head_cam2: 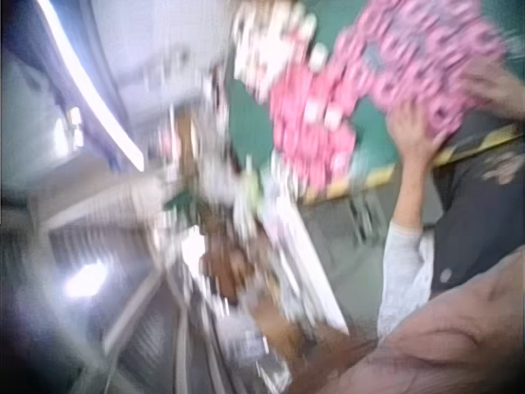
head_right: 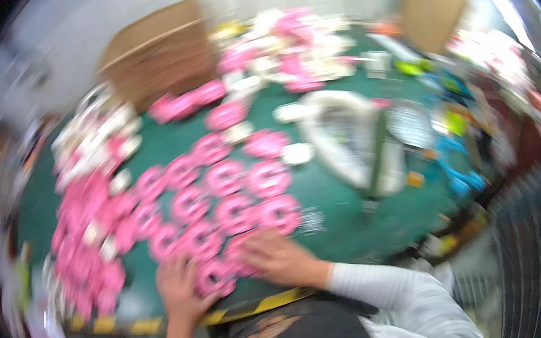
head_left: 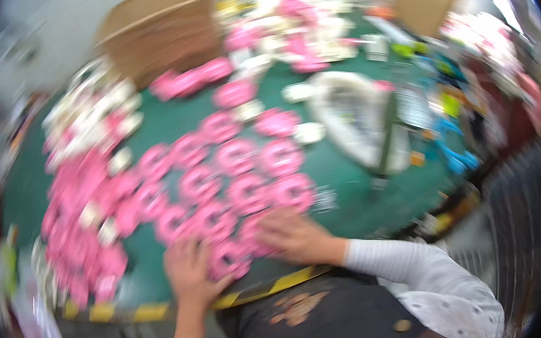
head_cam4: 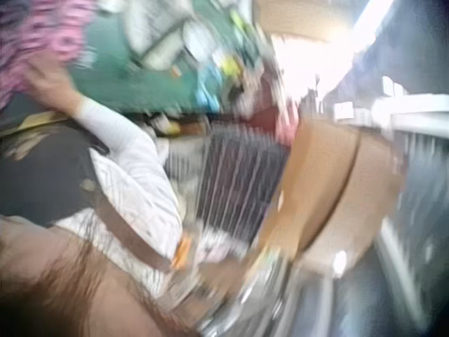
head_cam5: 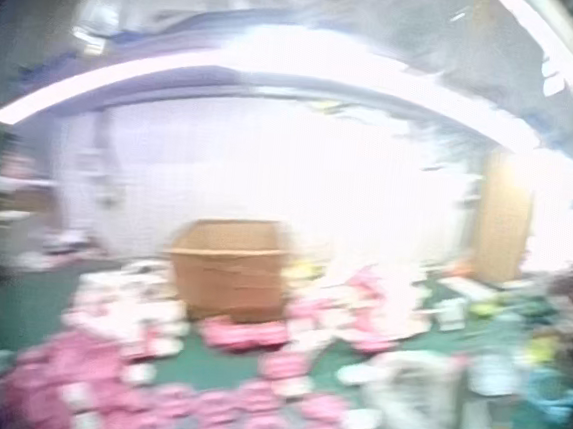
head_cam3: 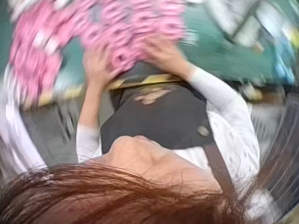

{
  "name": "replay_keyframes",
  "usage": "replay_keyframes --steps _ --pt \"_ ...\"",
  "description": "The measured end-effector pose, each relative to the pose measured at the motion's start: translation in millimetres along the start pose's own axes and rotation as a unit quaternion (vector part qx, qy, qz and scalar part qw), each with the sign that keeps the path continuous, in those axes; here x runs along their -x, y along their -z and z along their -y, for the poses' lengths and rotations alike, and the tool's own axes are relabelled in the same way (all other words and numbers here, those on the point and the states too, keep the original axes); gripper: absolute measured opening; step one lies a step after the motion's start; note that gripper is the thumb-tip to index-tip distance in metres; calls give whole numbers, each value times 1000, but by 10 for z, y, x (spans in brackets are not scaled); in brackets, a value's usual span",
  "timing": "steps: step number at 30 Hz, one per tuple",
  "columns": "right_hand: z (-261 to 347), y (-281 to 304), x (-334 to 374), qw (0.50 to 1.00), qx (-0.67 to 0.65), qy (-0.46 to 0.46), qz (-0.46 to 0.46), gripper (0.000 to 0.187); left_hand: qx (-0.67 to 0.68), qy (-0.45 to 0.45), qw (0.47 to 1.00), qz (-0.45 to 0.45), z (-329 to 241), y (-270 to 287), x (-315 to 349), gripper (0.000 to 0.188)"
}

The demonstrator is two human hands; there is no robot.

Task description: The person arranges pink flower-shaped plastic pieces on a green worktable, inserts small metal fasteners into each piece, and uses a green heat gun to secure them. The person then picks up two pink pieces and joins them together.

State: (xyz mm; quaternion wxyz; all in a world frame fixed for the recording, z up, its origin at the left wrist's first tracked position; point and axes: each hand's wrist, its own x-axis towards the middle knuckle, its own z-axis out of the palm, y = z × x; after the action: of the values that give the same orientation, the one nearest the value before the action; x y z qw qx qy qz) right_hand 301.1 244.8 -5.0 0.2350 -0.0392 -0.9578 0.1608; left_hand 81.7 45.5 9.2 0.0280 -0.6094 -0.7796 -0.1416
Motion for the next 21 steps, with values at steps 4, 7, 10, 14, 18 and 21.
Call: replay_keyframes --steps 4,7,10,14,18,21 --pt "-64 -169 -27 998 -8 20 -51 70 -20 -15 996 -82 151 -230 -27 82" --pt "30 44 93 995 -15 30 -92 69 -9 -61 989 -136 -74 -32 -302 66" --pt "99 129 501 988 -16 12 -150 63 -72 -59 986 -138 -143 3 -276 62" --pt "18 442 1098 981 47 -32 -185 57 -111 -84 973 -184 -363 141 -348 58" --pt "-677 1476 1591 923 256 -124 -260 42 -169 -55 972 -152 -883 243 -545 49" --pt "-1558 2223 2127 844 320 -288 -320 40 -137 -112 969 -171 -893 218 -698 48"
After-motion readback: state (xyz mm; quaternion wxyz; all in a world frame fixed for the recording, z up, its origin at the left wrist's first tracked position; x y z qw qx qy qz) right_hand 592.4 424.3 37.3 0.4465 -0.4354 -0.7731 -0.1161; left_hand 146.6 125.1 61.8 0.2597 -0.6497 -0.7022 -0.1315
